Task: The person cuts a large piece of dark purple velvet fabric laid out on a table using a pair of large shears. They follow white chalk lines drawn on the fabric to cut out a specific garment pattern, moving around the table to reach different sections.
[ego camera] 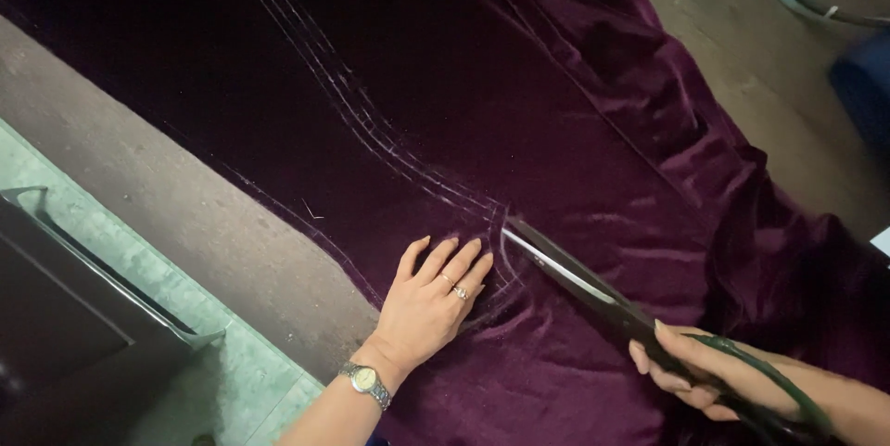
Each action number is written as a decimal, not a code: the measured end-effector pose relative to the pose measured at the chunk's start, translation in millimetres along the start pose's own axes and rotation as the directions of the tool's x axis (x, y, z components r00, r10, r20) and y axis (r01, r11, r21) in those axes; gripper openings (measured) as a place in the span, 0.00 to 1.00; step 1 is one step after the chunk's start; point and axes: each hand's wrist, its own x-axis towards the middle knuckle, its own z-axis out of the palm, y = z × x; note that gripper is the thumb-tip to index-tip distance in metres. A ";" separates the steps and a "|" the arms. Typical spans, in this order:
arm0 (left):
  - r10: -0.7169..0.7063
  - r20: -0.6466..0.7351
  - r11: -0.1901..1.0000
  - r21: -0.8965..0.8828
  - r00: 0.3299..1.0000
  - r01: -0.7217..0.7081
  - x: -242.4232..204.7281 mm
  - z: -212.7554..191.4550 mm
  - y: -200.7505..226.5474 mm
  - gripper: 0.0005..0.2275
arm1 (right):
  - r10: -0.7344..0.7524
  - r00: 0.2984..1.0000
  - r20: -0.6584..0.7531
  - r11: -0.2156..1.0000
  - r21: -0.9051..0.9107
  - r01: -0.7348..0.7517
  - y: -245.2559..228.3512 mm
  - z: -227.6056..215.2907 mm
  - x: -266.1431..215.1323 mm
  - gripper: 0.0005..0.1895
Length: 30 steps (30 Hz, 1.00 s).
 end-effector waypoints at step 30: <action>0.026 0.091 0.999 0.025 0.996 -0.028 -10.0 8.0 -2.5 0.19 | -0.293 0.956 -0.031 0.698 -0.690 0.192 -43.5 -60.0 41.9 0.16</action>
